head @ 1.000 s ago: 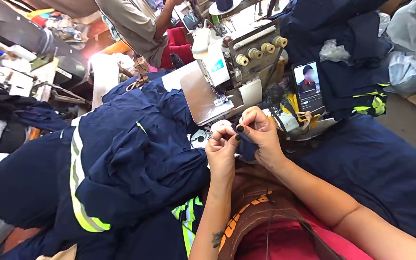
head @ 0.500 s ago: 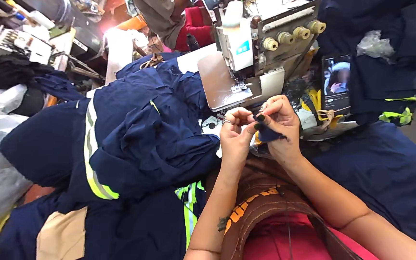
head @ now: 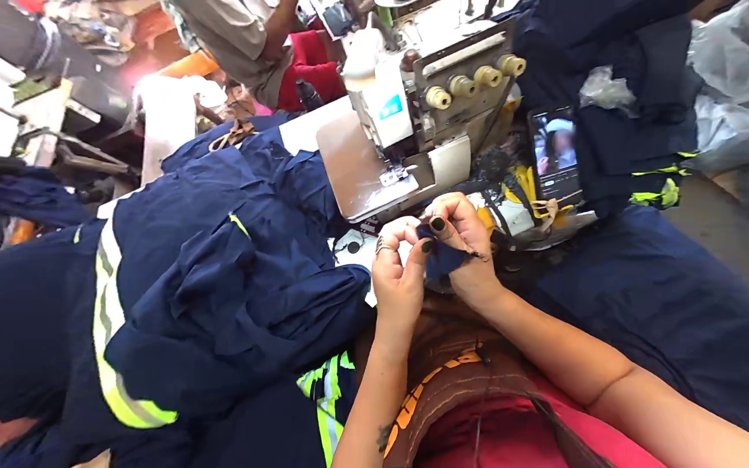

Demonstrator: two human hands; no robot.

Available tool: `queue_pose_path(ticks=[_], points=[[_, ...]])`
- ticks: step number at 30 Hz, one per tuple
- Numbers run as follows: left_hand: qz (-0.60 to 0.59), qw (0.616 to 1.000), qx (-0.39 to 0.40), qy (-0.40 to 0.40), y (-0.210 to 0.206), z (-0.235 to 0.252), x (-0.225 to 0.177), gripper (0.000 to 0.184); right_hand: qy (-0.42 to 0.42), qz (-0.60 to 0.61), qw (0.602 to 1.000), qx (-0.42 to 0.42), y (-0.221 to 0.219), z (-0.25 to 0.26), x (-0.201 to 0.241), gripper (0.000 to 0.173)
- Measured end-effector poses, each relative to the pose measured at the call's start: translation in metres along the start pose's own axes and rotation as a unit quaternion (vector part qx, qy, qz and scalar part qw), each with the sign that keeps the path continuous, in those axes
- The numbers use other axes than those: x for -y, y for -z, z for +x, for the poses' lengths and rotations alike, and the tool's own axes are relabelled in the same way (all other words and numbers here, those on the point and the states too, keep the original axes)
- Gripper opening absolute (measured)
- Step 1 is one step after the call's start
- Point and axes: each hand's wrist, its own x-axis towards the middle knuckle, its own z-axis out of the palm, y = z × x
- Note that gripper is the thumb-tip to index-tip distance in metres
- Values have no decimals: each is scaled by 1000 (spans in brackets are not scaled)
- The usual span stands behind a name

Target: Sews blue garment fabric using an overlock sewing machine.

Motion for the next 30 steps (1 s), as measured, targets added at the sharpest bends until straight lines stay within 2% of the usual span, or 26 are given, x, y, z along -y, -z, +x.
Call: queue_pose_path(ticks=[2, 4, 7, 9, 10, 12, 14, 16, 18, 20, 22, 23, 25, 27, 28, 30], points=[[-6, 1000, 19, 0, 8, 3, -3, 9, -36, 2, 999, -7, 6, 5, 3, 14], [-17, 999, 44, 18, 20, 8, -8, 6, -80, -15, 996, 33, 17, 15, 7, 14], [-62, 992, 95, 60, 32, 15, -15, 16, -182, 49, 959, 211, 36, 26, 18, 23], [-80, 984, 142, 70, 38, 19, -19, 21, -234, 97, 915, 313, 42, 30, 23, 41], [-65, 980, 178, 58, 42, 21, -21, 22, -243, 116, 905, 330, 44, 29, 23, 43], [20, 964, 265, 14, 54, 22, -23, 20, -231, 131, 910, 318, 48, 29, 22, 41], [130, 928, 347, -21, 61, 20, -24, 19, -207, 124, 920, 307, 56, 32, 20, 34], [151, 901, 407, 7, 63, 14, -18, 23, -201, 116, 919, 318, 60, 34, 20, 29], [37, 901, 424, 87, 62, 11, -8, 21, -204, 116, 908, 347, 57, 32, 22, 26], [-117, 904, 380, 159, 60, 7, 2, 18, -197, 120, 900, 370, 52, 29, 24, 23], [-216, 902, 335, 164, 62, 6, 7, 20, -192, 121, 901, 369, 49, 28, 25, 23], [-229, 905, 324, 152, 65, 6, 6, 21, -190, 118, 906, 359, 51, 28, 25, 23], [-159, 928, 320, 108, 71, 7, 1, 24, -185, 100, 917, 340, 56, 29, 24, 22], [39, 944, 326, 23, 74, 6, -6, 24, -182, 78, 924, 327, 60, 30, 23, 18], [170, 931, 321, -24, 74, 3, -8, 21, -183, 67, 927, 319, 60, 29, 23, 15], [404, 864, 286, -94, 72, -5, -10, 14, -174, 32, 934, 310, 61, 28, 20, 8]])
